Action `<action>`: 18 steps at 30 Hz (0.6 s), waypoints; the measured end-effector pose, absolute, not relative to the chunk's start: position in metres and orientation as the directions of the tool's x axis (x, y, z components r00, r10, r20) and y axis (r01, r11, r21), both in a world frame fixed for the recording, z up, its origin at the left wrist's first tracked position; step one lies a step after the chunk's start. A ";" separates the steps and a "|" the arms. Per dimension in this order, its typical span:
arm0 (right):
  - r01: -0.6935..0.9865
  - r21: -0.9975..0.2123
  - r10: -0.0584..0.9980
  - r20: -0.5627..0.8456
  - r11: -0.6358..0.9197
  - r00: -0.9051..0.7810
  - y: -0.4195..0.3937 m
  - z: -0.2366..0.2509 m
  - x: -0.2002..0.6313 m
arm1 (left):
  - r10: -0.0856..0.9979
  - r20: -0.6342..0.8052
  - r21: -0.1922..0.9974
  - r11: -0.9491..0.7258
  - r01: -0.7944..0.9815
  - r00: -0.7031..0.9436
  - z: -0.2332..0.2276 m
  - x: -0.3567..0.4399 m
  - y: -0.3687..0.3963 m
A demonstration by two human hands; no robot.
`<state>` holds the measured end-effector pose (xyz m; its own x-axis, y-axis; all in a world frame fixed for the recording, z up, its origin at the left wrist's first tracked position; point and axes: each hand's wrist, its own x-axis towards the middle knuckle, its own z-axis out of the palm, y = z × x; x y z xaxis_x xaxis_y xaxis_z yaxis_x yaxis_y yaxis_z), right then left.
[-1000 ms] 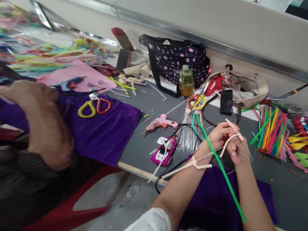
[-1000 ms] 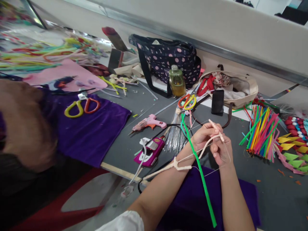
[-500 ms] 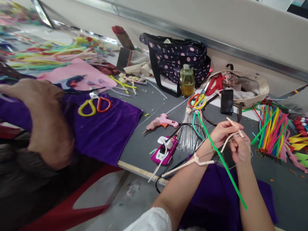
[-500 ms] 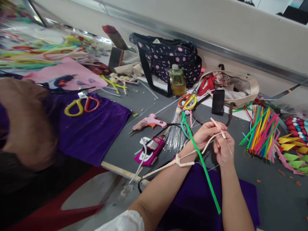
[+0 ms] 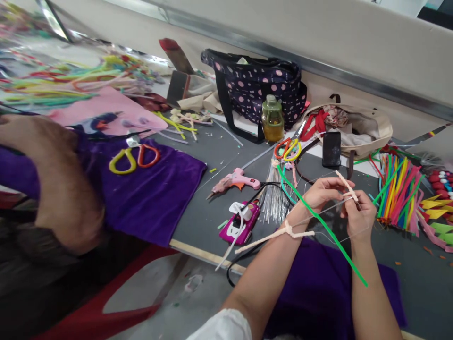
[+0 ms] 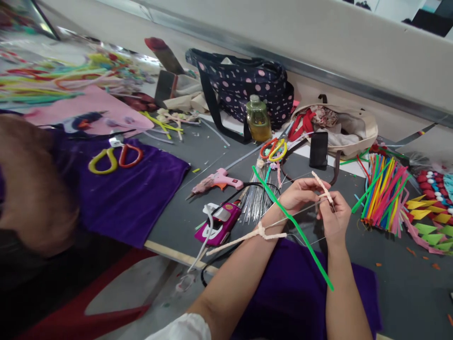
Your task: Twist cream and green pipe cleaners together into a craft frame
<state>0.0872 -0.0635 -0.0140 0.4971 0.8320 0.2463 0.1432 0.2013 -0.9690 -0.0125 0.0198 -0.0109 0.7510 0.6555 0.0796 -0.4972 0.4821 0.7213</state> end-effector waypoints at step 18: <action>-0.160 -0.976 0.929 0.082 0.148 0.361 -0.058 -0.016 0.082 | 0.772 -0.007 0.705 0.455 -0.544 0.636 -0.004 -0.009 0.012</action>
